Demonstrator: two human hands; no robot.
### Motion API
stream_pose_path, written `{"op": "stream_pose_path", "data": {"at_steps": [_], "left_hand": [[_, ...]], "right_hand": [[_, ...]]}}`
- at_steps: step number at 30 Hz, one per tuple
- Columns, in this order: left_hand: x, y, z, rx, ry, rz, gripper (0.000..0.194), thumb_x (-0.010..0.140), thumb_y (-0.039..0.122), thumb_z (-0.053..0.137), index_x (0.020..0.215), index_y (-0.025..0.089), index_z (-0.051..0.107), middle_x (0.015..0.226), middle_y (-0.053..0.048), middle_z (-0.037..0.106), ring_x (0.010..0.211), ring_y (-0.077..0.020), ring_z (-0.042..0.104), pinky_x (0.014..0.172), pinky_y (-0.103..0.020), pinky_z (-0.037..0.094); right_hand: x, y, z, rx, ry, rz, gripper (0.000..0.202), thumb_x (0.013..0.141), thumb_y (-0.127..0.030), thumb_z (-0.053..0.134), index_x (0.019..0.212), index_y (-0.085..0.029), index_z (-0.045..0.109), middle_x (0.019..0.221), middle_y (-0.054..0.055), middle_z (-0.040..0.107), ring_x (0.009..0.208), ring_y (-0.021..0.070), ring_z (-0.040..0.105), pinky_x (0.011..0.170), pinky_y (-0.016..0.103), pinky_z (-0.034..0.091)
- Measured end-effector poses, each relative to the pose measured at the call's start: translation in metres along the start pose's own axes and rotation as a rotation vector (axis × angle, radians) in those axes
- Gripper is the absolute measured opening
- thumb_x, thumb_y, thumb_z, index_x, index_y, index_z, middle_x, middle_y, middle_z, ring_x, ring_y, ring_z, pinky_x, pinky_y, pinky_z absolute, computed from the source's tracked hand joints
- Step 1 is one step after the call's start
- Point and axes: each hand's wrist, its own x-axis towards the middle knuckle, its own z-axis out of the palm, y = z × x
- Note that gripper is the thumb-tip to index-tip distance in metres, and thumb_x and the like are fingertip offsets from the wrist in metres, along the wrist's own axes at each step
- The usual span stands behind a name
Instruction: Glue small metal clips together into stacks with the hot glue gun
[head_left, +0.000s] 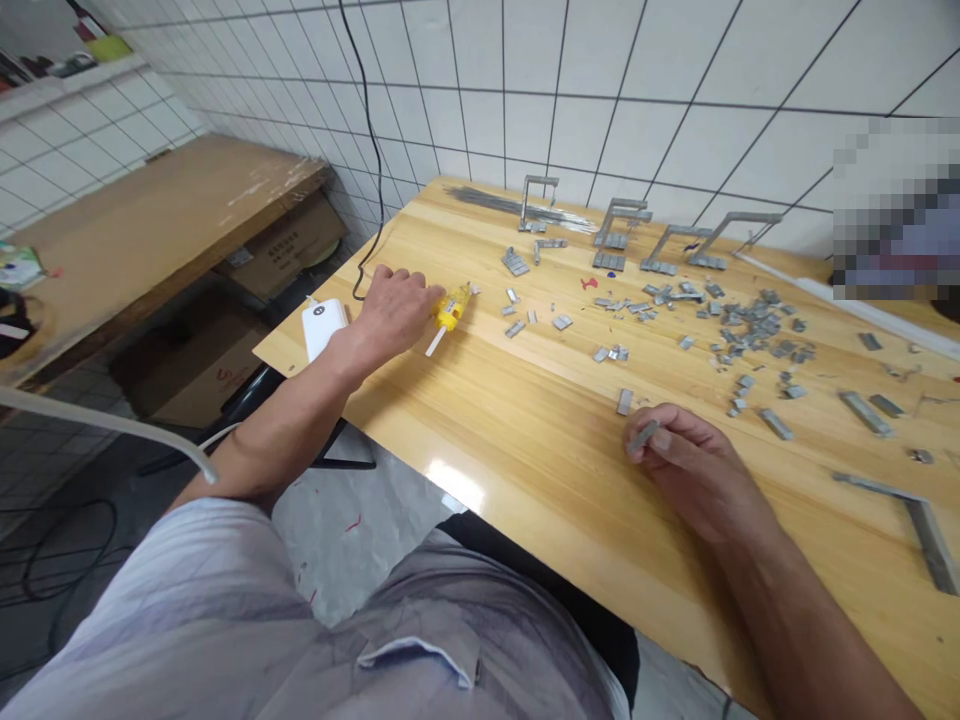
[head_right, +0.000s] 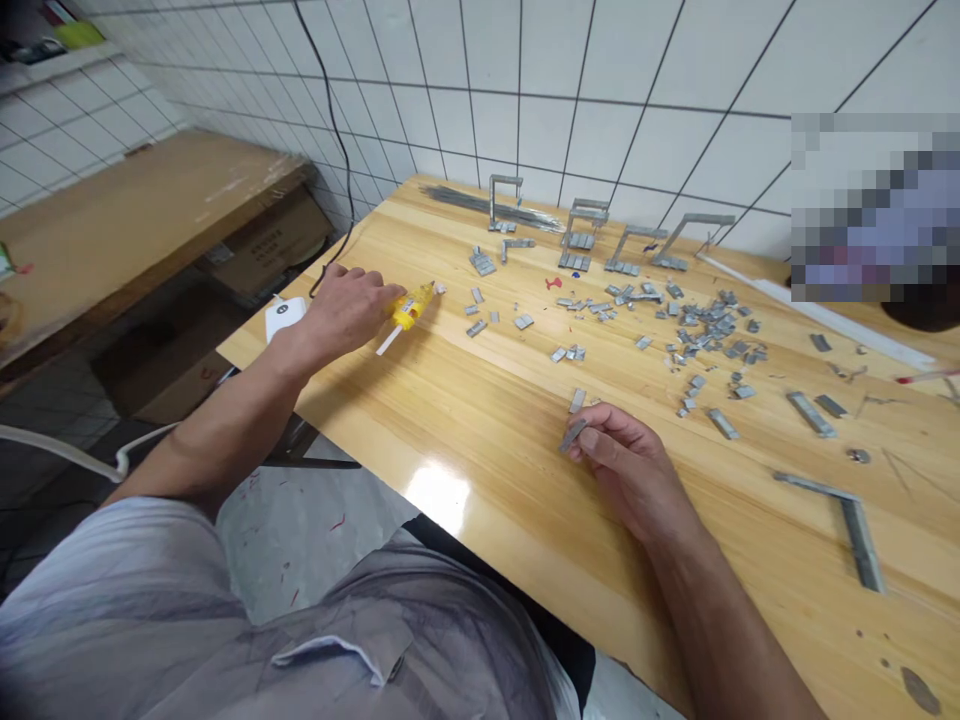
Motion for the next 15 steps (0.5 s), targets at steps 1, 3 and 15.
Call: {"op": "stream_pose_path", "data": {"at_steps": [1,3,15], "left_hand": [[0.000,0.001,-0.001,0.001,-0.025,0.004,0.034,0.096,0.019,0.048,0.117,0.021,0.074,0.105,-0.015,0.072,0.099,-0.0328,0.066,0.092,-0.047,0.037],[-0.003,0.003,-0.004,-0.003,-0.082,0.006,0.032,0.096,0.022,0.051,0.118,0.019,0.073,0.107,-0.016,0.073,0.100,-0.0336,0.067,0.092,-0.047,0.038],[-0.031,0.042,-0.016,-0.478,0.021,0.260,0.038,0.102,0.029,0.047,0.134,0.020,0.065,0.124,-0.014,0.073,0.114,-0.0305,0.065,0.097,-0.042,0.042]], "right_hand": [[0.000,0.000,0.001,0.008,0.003,0.005,0.029,0.076,-0.051,0.092,0.082,-0.026,0.080,0.071,0.002,0.065,0.065,0.0161,0.056,0.059,0.030,0.048],[-0.001,-0.001,0.002,0.034,0.009,0.014,0.028,0.075,-0.050,0.093,0.082,-0.026,0.080,0.072,0.001,0.066,0.065,0.0157,0.056,0.060,0.030,0.048],[0.003,-0.004,0.000,0.210,0.008,0.042,0.033,0.072,-0.050,0.094,0.080,-0.025,0.074,0.073,0.000,0.064,0.062,0.0135,0.056,0.058,0.028,0.048]]}}
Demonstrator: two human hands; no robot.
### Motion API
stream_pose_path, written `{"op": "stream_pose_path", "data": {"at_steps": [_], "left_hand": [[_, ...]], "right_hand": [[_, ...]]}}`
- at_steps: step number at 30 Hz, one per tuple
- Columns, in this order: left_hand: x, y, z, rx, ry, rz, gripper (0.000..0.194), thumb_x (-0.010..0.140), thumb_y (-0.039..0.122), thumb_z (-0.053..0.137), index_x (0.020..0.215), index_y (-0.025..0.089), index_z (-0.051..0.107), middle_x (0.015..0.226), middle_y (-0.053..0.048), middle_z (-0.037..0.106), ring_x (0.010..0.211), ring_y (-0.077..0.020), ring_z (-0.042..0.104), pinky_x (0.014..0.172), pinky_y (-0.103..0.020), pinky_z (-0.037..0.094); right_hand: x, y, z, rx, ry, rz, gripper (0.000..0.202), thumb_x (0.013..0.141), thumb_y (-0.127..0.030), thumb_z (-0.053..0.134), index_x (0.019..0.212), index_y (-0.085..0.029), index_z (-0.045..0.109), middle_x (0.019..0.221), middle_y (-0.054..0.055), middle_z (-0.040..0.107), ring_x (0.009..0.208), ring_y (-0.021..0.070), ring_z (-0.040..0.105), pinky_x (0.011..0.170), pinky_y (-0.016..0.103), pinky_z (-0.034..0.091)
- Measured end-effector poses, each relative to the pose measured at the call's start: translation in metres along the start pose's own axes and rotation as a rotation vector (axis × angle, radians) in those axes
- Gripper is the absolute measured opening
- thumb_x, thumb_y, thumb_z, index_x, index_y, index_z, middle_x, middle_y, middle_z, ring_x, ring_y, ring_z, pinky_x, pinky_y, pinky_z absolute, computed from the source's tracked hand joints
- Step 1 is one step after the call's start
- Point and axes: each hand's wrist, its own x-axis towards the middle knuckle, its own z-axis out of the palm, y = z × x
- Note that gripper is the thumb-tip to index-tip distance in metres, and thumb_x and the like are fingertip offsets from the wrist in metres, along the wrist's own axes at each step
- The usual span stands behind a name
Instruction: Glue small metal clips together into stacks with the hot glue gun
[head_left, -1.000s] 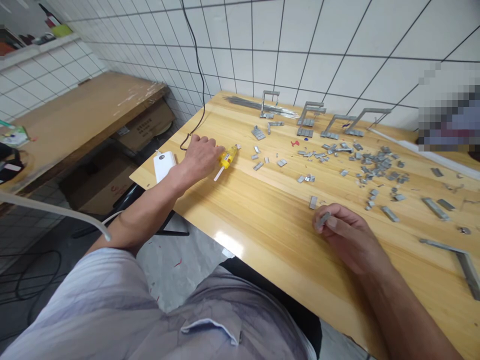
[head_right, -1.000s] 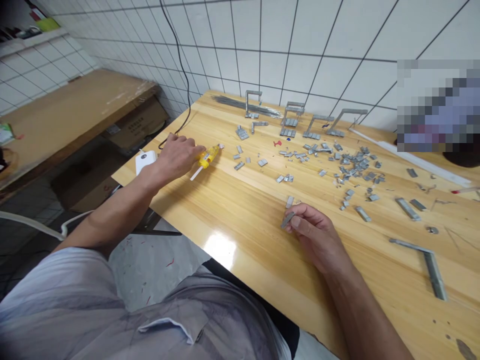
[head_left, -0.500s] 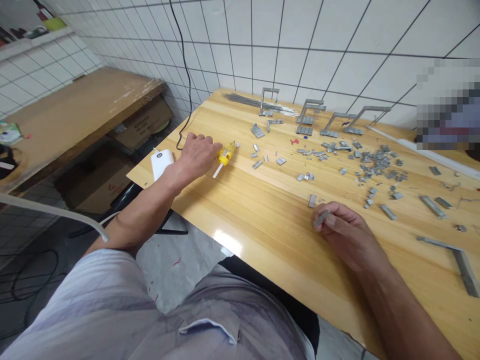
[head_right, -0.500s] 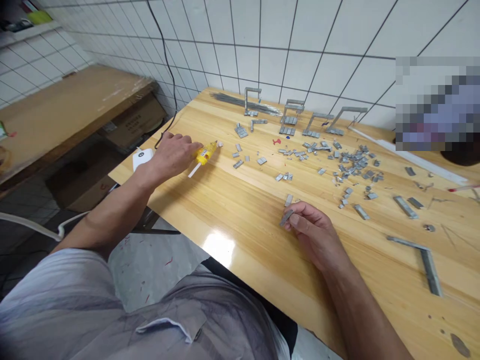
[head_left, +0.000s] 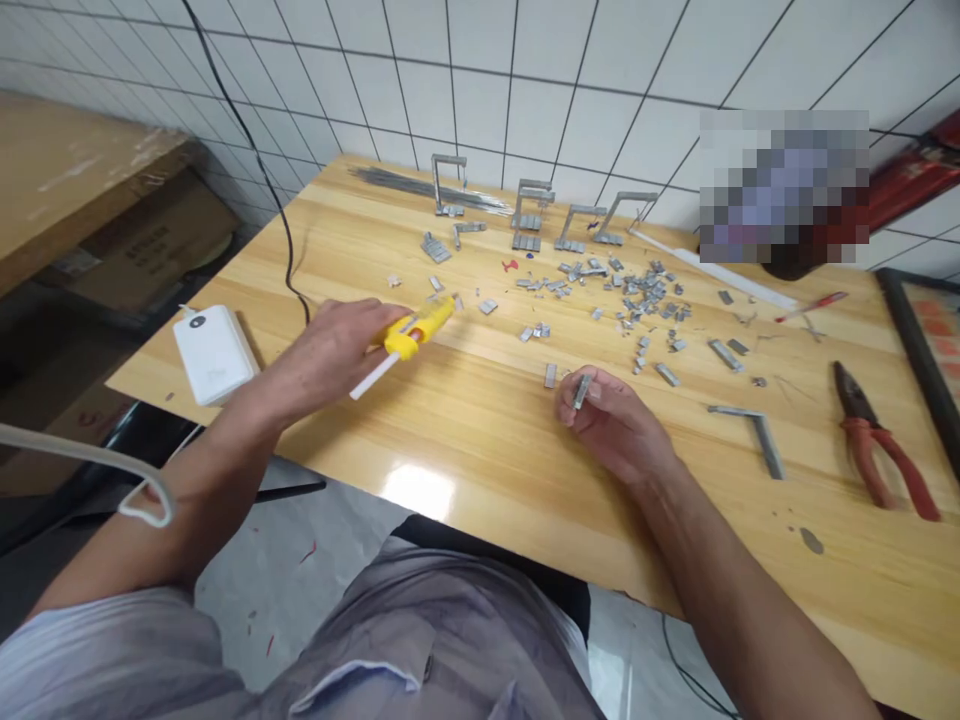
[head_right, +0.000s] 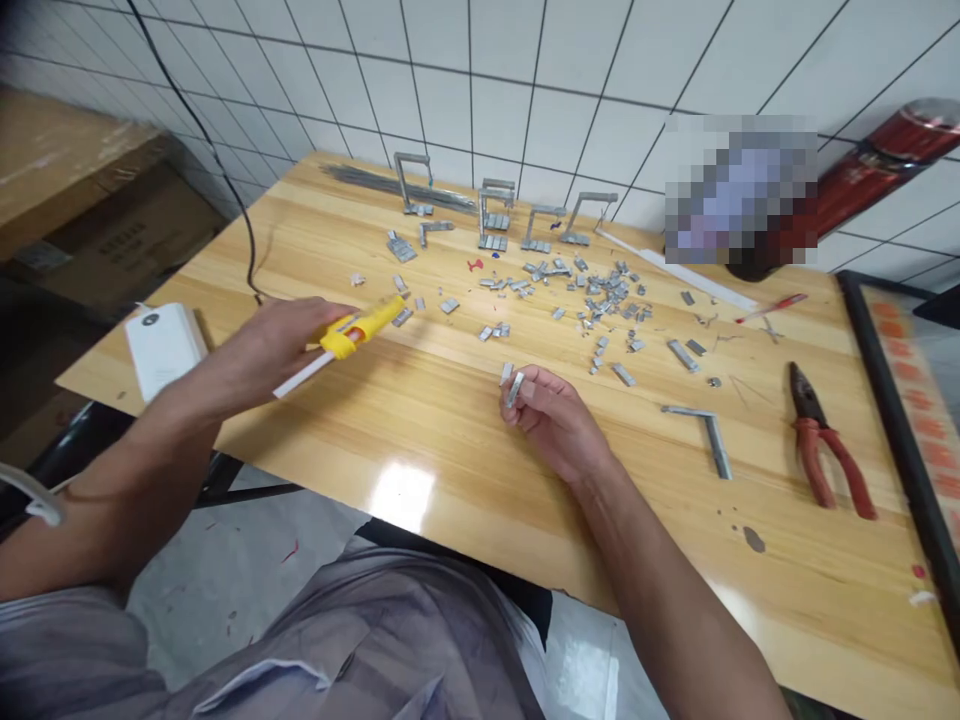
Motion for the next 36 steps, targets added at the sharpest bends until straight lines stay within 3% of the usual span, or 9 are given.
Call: {"op": "stream_pose_path", "data": {"at_steps": [6,11,16,21,28,36], "left_hand": [[0.013,0.036,0.031,-0.075,-0.168,0.241,0.038,0.102,0.019,0.048,0.134,0.026,0.066,0.120,-0.007,0.074,0.115,-0.0253,0.066,0.103,-0.040,0.038],[0.017,0.047,0.045,-0.118,-0.201,0.330,0.045,0.099,0.012,0.049,0.141,0.024,0.063,0.127,-0.009,0.073,0.122,-0.0252,0.064,0.108,-0.041,0.037],[0.011,0.047,0.046,-0.273,-0.120,0.363,0.034,0.111,0.031,0.047,0.141,0.025,0.062,0.133,-0.009,0.072,0.123,-0.0245,0.064,0.110,-0.039,0.041],[0.007,0.044,0.049,-0.450,-0.009,0.486,0.041,0.113,0.049,0.042,0.138,0.024,0.063,0.130,-0.011,0.073,0.121,-0.0240,0.066,0.105,-0.035,0.047],[0.006,0.050,0.042,-0.554,0.041,0.570,0.033,0.112,0.043,0.049,0.129,0.020,0.065,0.117,-0.012,0.075,0.105,-0.0219,0.070,0.091,-0.032,0.053],[0.010,0.050,0.041,-0.539,-0.010,0.616,0.036,0.113,0.045,0.044,0.124,0.018,0.065,0.112,-0.013,0.075,0.100,-0.0213,0.070,0.087,-0.031,0.051]], "right_hand": [[0.001,0.000,0.001,0.043,0.051,0.010,0.034,0.065,-0.047,0.099,0.077,-0.023,0.078,0.073,0.000,0.068,0.062,0.0121,0.057,0.058,0.025,0.047],[0.001,0.000,0.003,0.023,0.080,-0.008,0.034,0.064,-0.046,0.099,0.076,-0.022,0.079,0.070,0.000,0.069,0.063,0.0115,0.057,0.059,0.024,0.046],[0.002,0.001,0.007,-0.012,0.186,-0.027,0.029,0.064,-0.041,0.098,0.074,-0.023,0.077,0.070,-0.001,0.069,0.063,0.0115,0.056,0.060,0.025,0.044],[0.003,0.001,0.008,-0.032,0.230,-0.040,0.027,0.064,-0.038,0.096,0.071,-0.023,0.076,0.066,-0.001,0.067,0.062,0.0113,0.054,0.060,0.025,0.042],[0.004,0.002,0.008,-0.039,0.208,-0.012,0.028,0.062,-0.039,0.098,0.072,-0.023,0.076,0.063,-0.002,0.067,0.061,0.0112,0.054,0.060,0.025,0.040],[0.003,0.001,0.009,-0.025,0.178,0.008,0.028,0.062,-0.038,0.097,0.073,-0.022,0.077,0.065,-0.001,0.068,0.062,0.0108,0.056,0.060,0.025,0.041]]}}
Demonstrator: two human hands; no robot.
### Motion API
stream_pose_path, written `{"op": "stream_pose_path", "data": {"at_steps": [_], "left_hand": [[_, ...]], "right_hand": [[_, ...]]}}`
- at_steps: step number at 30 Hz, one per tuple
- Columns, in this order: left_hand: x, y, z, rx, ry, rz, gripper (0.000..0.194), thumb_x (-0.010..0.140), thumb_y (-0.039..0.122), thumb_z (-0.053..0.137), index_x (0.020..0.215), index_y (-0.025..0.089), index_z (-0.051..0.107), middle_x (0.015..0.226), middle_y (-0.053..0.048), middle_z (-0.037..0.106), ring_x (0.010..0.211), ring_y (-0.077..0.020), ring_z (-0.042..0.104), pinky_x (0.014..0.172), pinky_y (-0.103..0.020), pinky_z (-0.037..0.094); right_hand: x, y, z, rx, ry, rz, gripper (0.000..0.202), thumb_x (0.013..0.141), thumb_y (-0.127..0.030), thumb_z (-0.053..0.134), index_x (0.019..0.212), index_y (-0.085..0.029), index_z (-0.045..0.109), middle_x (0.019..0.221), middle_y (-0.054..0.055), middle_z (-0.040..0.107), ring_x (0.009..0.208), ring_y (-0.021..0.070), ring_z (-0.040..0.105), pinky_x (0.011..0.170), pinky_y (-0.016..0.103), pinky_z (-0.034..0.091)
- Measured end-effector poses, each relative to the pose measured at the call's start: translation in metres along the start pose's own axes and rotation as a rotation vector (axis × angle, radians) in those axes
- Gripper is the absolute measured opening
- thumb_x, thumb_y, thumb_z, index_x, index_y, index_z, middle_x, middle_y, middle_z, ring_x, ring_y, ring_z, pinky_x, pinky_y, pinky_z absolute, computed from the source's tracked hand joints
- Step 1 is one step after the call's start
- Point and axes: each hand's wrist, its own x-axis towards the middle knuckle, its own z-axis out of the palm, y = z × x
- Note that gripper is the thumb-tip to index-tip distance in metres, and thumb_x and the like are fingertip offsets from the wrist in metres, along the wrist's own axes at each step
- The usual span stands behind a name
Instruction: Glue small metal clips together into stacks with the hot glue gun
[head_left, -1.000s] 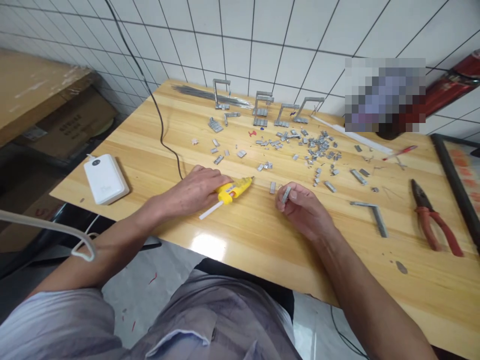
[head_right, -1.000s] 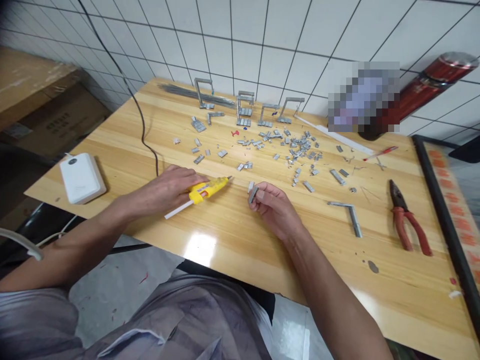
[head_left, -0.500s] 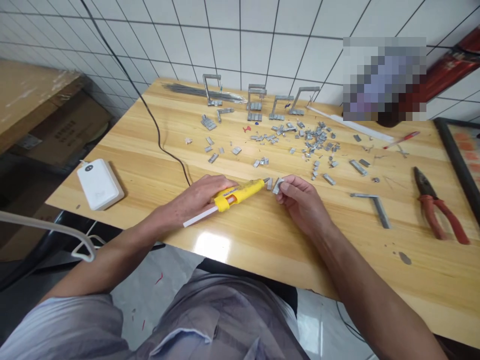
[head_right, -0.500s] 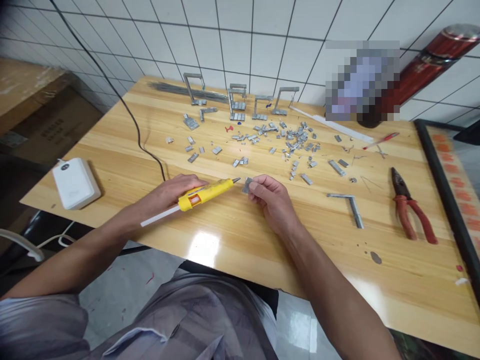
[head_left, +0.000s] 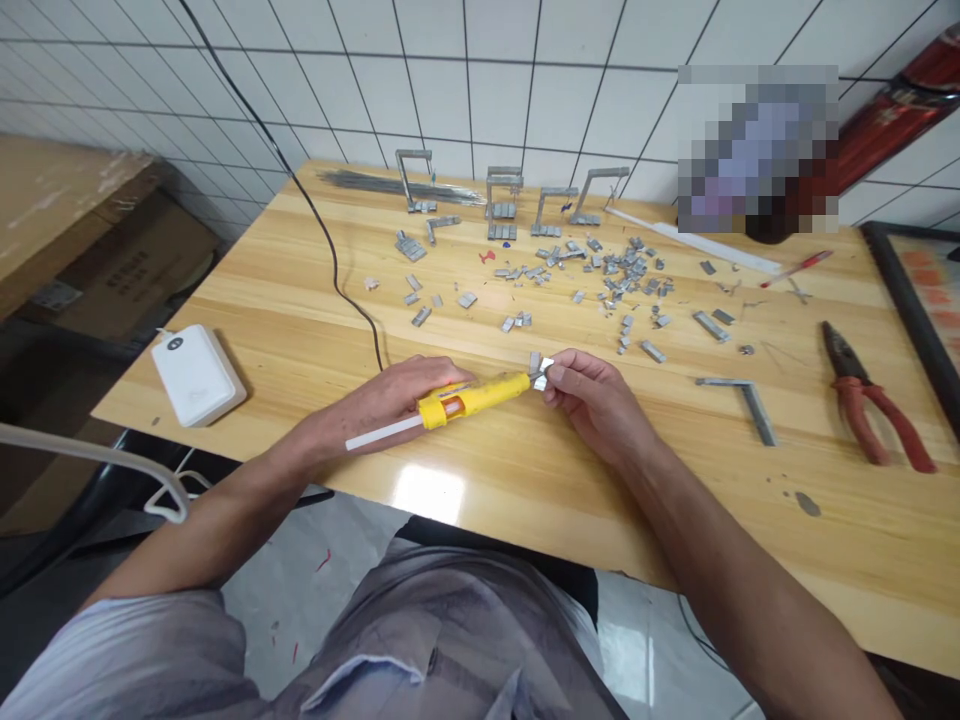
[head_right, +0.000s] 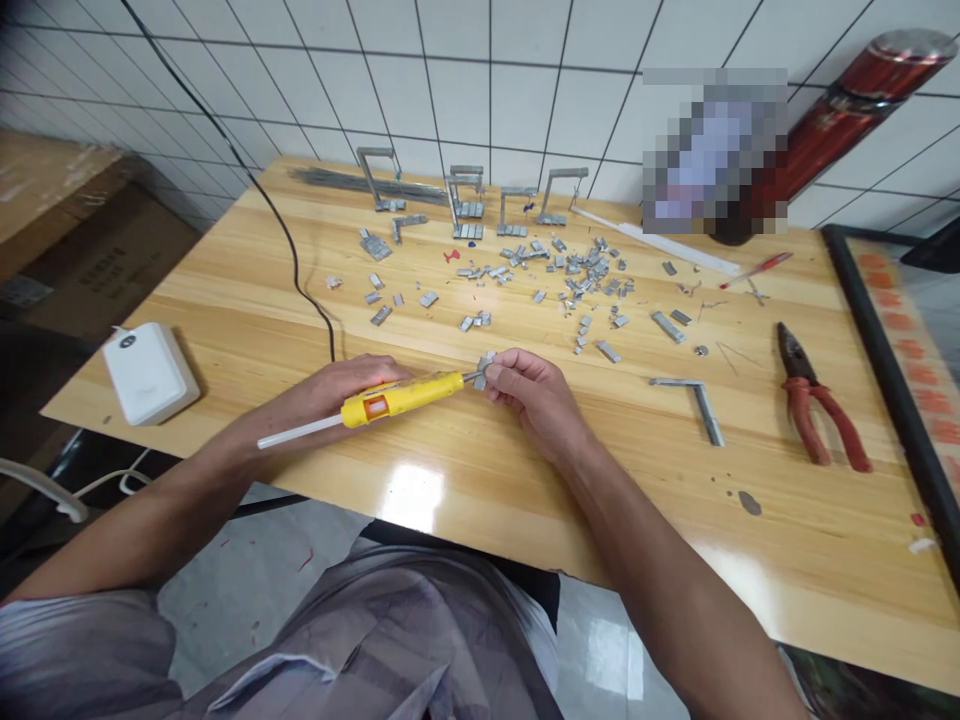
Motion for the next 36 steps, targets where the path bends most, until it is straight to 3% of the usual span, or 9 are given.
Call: {"op": "stream_pose_path", "data": {"at_steps": [10,17,24,31,36], "left_hand": [[-0.003,0.004,-0.004,-0.014,-0.057,-0.010,0.030,0.112,0.041,0.048,0.121,0.017,0.065,0.104,-0.011,0.074,0.094,-0.0209,0.069,0.085,-0.031,0.051],[-0.005,0.002,-0.007,-0.028,0.002,-0.047,0.035,0.114,0.044,0.043,0.122,0.018,0.064,0.108,-0.011,0.074,0.096,-0.0200,0.069,0.084,-0.030,0.052],[-0.004,0.004,-0.005,0.013,-0.059,-0.024,0.038,0.113,0.046,0.043,0.112,0.016,0.066,0.096,-0.010,0.072,0.085,-0.0188,0.067,0.078,-0.030,0.051],[-0.010,0.000,-0.007,-0.019,0.000,-0.070,0.035,0.113,0.047,0.044,0.118,0.018,0.064,0.107,-0.011,0.075,0.095,-0.0202,0.069,0.083,-0.031,0.053],[-0.008,0.001,-0.008,-0.002,-0.021,-0.040,0.029,0.113,0.040,0.046,0.120,0.017,0.063,0.107,-0.009,0.074,0.094,-0.0183,0.069,0.083,-0.028,0.051]], "right_hand": [[0.000,0.000,0.000,0.001,0.003,-0.002,0.027,0.064,-0.038,0.096,0.071,-0.021,0.077,0.063,-0.001,0.066,0.061,0.0107,0.055,0.061,0.025,0.041],[0.000,0.001,-0.001,-0.001,0.001,0.001,0.027,0.064,-0.039,0.095,0.072,-0.021,0.076,0.065,-0.001,0.067,0.061,0.0105,0.055,0.061,0.025,0.041],[0.000,0.001,-0.001,-0.023,0.009,-0.011,0.026,0.066,-0.038,0.094,0.073,-0.022,0.075,0.066,-0.001,0.066,0.062,0.0117,0.055,0.060,0.027,0.041],[0.000,0.001,-0.001,-0.029,0.007,-0.020,0.024,0.067,-0.037,0.093,0.073,-0.022,0.075,0.066,-0.001,0.067,0.063,0.0116,0.055,0.060,0.026,0.041],[0.000,0.000,0.000,-0.043,-0.002,-0.022,0.026,0.067,-0.039,0.093,0.074,-0.022,0.075,0.065,-0.001,0.066,0.062,0.0115,0.054,0.060,0.027,0.041]]}}
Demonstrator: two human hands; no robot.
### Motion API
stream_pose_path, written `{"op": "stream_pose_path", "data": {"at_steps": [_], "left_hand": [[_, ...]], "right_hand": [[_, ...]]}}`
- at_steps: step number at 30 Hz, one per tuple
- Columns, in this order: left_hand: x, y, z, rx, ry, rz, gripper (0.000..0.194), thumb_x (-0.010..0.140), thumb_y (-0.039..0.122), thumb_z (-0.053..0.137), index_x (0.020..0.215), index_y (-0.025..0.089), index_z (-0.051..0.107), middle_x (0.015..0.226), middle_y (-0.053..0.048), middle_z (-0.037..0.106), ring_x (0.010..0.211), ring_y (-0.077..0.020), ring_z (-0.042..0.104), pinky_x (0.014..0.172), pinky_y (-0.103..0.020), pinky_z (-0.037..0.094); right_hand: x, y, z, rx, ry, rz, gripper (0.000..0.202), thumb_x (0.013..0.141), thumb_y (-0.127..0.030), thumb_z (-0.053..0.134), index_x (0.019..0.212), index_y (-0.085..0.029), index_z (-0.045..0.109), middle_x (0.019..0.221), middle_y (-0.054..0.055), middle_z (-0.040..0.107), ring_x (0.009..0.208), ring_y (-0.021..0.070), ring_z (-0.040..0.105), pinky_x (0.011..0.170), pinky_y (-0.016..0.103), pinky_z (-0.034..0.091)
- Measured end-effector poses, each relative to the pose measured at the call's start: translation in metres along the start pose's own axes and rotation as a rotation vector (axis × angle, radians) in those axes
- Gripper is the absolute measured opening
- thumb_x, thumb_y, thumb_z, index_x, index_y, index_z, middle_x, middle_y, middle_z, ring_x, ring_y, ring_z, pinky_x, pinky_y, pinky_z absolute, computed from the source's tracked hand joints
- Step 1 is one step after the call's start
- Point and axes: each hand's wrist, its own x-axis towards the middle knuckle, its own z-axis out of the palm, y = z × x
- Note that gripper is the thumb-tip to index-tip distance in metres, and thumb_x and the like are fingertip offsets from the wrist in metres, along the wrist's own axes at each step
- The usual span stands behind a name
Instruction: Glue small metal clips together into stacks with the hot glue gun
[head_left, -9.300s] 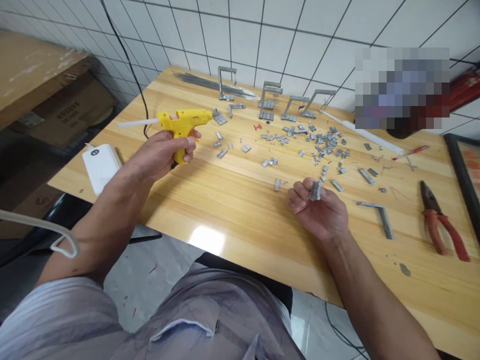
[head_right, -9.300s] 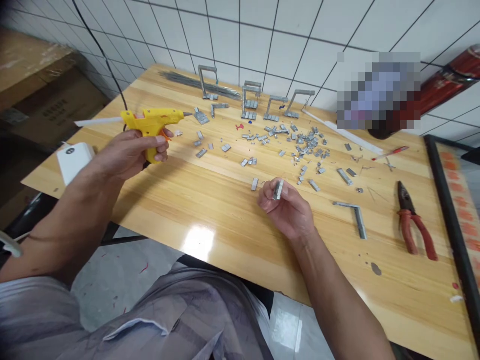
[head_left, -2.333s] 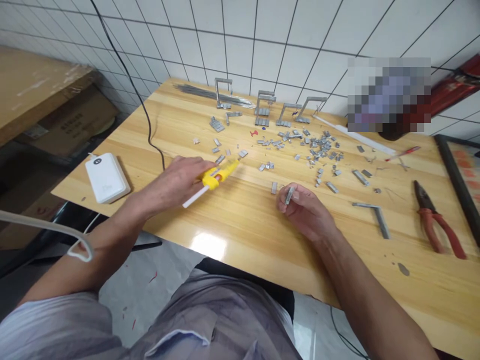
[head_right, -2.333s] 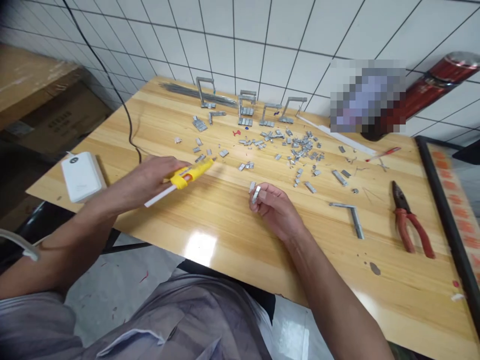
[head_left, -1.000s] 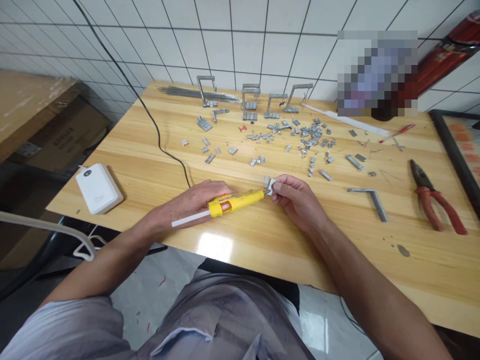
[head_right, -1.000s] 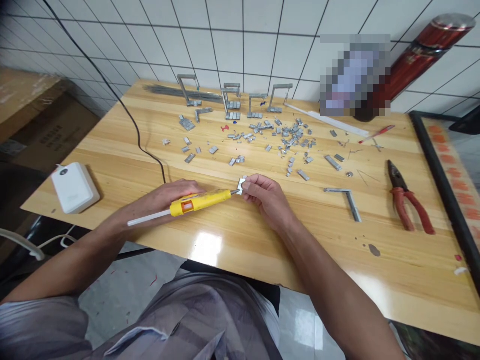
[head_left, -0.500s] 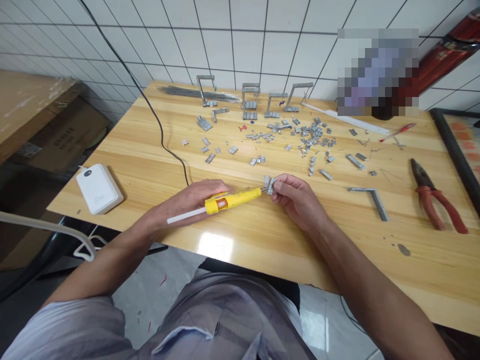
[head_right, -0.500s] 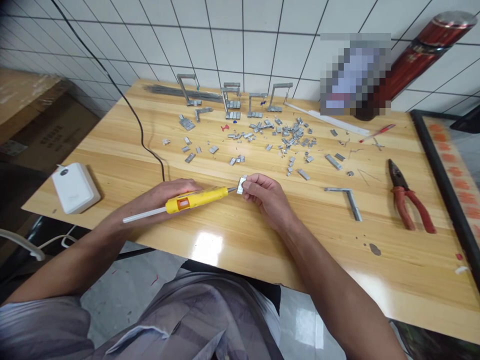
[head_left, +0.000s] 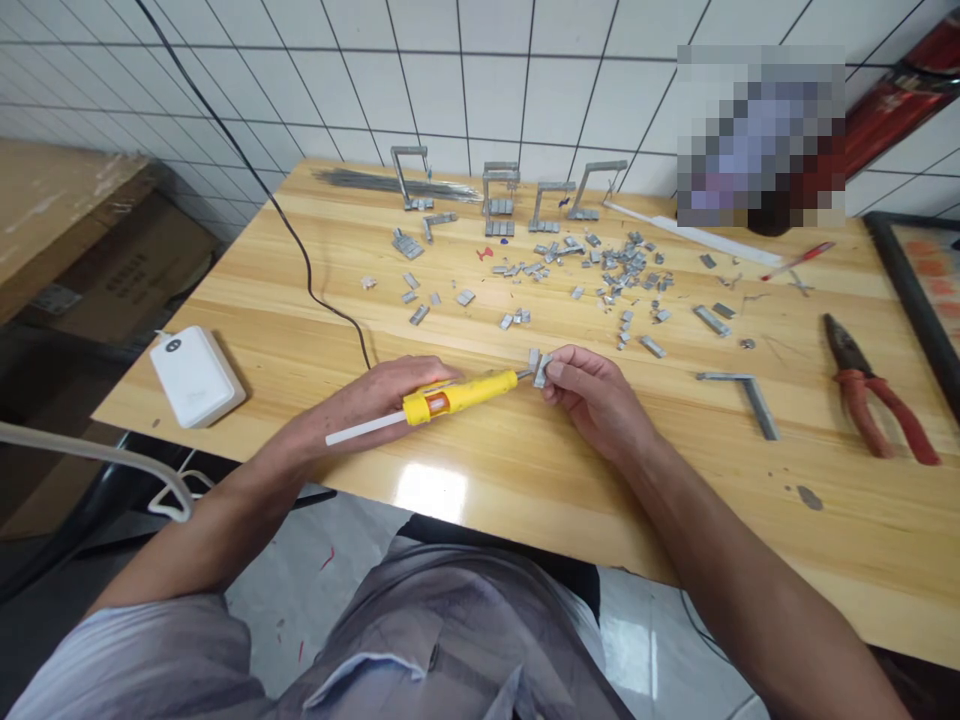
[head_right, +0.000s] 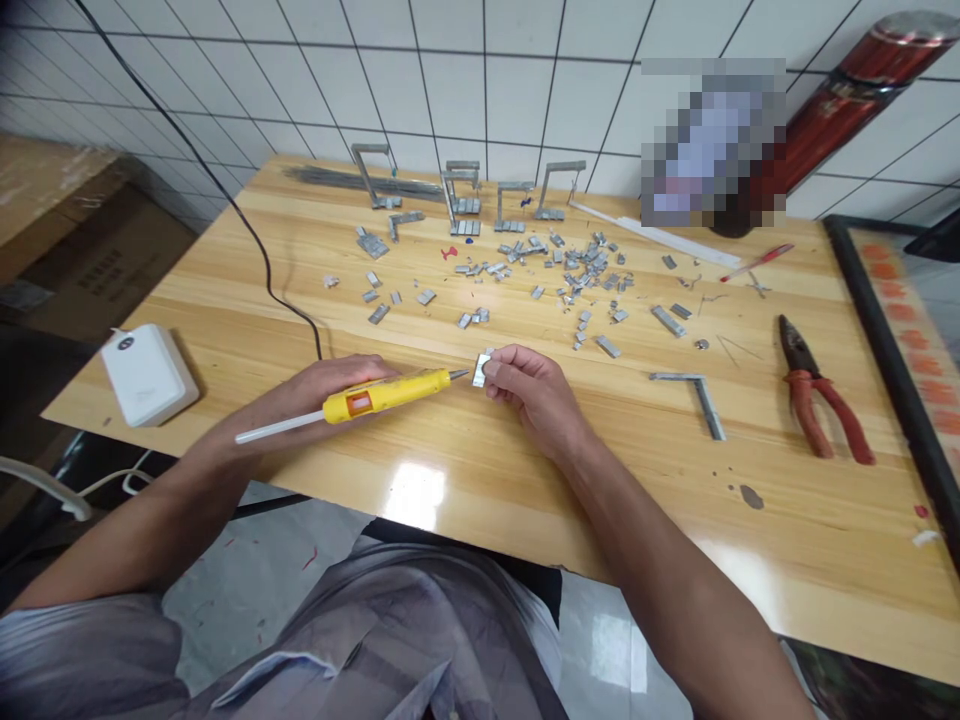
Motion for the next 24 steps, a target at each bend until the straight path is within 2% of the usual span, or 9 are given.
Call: {"op": "stream_pose_path", "data": {"at_steps": [5,8,12,17,24], "left_hand": [[0.0006,0.0010,0.0030,-0.010,-0.024,0.029,0.024,0.113,0.036,0.048,0.114,0.017,0.063,0.103,-0.009,0.072,0.090,-0.0180,0.067,0.079,-0.027,0.049],[-0.0018,-0.0003,0.0019,-0.040,-0.043,0.005,0.025,0.112,0.038,0.049,0.112,0.018,0.063,0.100,-0.008,0.071,0.088,-0.0183,0.067,0.079,-0.028,0.050],[-0.0049,-0.0028,-0.0011,-0.057,-0.044,-0.047,0.028,0.112,0.041,0.049,0.120,0.018,0.063,0.108,-0.011,0.073,0.095,-0.0197,0.068,0.082,-0.028,0.051],[-0.0018,0.0002,-0.0019,-0.059,0.007,-0.125,0.025,0.109,0.040,0.057,0.114,0.017,0.065,0.100,-0.007,0.072,0.086,-0.0166,0.067,0.075,-0.025,0.050],[0.0019,0.0031,0.0017,-0.091,-0.027,-0.102,0.025,0.108,0.038,0.058,0.121,0.017,0.066,0.111,-0.010,0.075,0.098,-0.0194,0.071,0.084,-0.027,0.053]], "right_hand": [[-0.0003,0.0000,0.0003,-0.023,-0.003,-0.001,0.026,0.068,-0.040,0.092,0.073,-0.022,0.074,0.065,-0.002,0.065,0.061,0.0117,0.053,0.060,0.027,0.041],[0.0001,0.0010,-0.0002,-0.017,0.003,-0.003,0.025,0.068,-0.039,0.092,0.074,-0.022,0.075,0.065,-0.002,0.066,0.062,0.0113,0.054,0.061,0.027,0.041],[0.0007,0.0020,-0.0008,-0.029,0.009,-0.008,0.023,0.068,-0.038,0.091,0.074,-0.022,0.075,0.066,-0.001,0.067,0.062,0.0116,0.055,0.061,0.027,0.040],[0.0001,0.0027,-0.0005,-0.075,0.006,-0.017,0.022,0.070,-0.038,0.089,0.074,-0.023,0.075,0.067,-0.001,0.068,0.063,0.0128,0.054,0.062,0.029,0.040],[-0.0006,0.0022,-0.0005,-0.074,0.002,-0.014,0.022,0.070,-0.039,0.089,0.075,-0.023,0.076,0.065,-0.002,0.067,0.063,0.0124,0.053,0.063,0.029,0.039]]}}
